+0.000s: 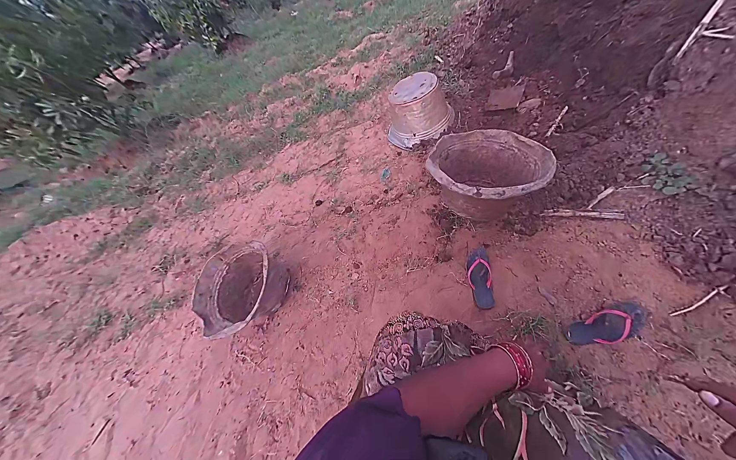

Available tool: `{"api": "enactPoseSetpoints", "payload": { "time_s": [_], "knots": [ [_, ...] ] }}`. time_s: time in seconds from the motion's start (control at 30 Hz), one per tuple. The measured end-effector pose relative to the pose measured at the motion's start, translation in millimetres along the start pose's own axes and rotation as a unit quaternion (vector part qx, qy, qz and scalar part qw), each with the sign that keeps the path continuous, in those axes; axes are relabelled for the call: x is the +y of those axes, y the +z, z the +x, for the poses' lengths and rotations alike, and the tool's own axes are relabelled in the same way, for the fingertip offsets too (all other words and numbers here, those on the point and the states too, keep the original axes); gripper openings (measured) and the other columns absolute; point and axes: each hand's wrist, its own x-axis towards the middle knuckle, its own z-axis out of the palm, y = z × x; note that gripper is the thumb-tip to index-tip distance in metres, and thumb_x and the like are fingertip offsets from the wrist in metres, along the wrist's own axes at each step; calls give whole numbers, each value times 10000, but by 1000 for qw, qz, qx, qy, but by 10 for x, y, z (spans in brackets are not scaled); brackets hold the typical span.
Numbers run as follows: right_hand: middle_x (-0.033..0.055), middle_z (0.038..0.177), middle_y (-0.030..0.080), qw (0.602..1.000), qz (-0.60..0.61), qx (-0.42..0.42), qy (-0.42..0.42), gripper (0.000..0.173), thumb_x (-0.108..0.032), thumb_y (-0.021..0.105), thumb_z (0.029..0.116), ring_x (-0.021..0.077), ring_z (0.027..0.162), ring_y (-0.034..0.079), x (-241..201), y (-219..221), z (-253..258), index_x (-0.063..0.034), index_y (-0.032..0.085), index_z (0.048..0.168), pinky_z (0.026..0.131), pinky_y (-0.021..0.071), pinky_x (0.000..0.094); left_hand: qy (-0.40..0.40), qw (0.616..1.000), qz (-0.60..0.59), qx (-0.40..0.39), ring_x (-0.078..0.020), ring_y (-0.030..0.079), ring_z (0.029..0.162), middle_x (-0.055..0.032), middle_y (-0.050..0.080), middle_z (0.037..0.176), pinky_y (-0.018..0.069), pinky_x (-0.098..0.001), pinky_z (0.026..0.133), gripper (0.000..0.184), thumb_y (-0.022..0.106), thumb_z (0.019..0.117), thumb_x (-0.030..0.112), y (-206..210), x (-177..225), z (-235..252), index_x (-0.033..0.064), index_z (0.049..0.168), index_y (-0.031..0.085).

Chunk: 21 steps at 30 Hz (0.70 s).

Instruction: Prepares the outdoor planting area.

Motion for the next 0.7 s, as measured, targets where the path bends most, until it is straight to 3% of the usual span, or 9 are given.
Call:
{"api": "enactPoseSetpoints", "payload": {
  "time_s": [0.13, 0.2, 0.4, 0.57, 0.7],
  "knots": [
    [205, 1024, 692, 1000, 21, -9, 22, 409, -227, 434, 1125, 169, 641, 596, 214, -64, 173, -23, 525, 1468, 607, 496, 358, 15, 999, -6, 41, -464, 472, 1428, -281, 447, 1570, 384, -681, 1125, 580, 491, 1106, 342, -137, 32, 11, 59, 1600, 379],
    [172, 936, 700, 999, 16, -11, 35, 396, -228, 442, 1124, 162, 600, 595, 234, -54, 201, -38, 543, 1456, 574, 492, 343, 10, 999, -1, 34, -470, 434, 1455, -276, 423, 1590, 355, -692, 1142, 595, 504, 1101, 337, -143, 53, 0, 68, 1612, 361],
    [167, 910, 682, 997, 20, -16, 75, 403, -245, 424, 1133, 156, 571, 598, 217, -9, 176, -25, 536, 1451, 585, 518, 326, 14, 1000, 17, 8, -473, 440, 1453, -294, 445, 1569, 345, -706, 1142, 587, 498, 1098, 322, -67, 43, 19, 62, 1609, 369],
    [65, 714, 607, 992, 78, -18, 100, 412, -286, 379, 1143, 150, 531, 616, 341, 32, 140, -17, 552, 1403, 598, 565, 316, 8, 1000, -2, 23, -440, 424, 1481, -269, 462, 1572, 310, -673, 1195, 615, 521, 1090, 334, -50, 1, 39, 72, 1620, 351],
    [21, 655, 515, 985, 117, 22, 126, 383, -295, 398, 1141, 138, 503, 561, 358, 126, 54, -24, 587, 1335, 571, 540, 304, -3, 1000, 7, 28, -438, 420, 1484, -273, 464, 1568, 309, -654, 1206, 617, 515, 1089, 361, 31, -82, 73, 66, 1611, 369]
  ]
}}
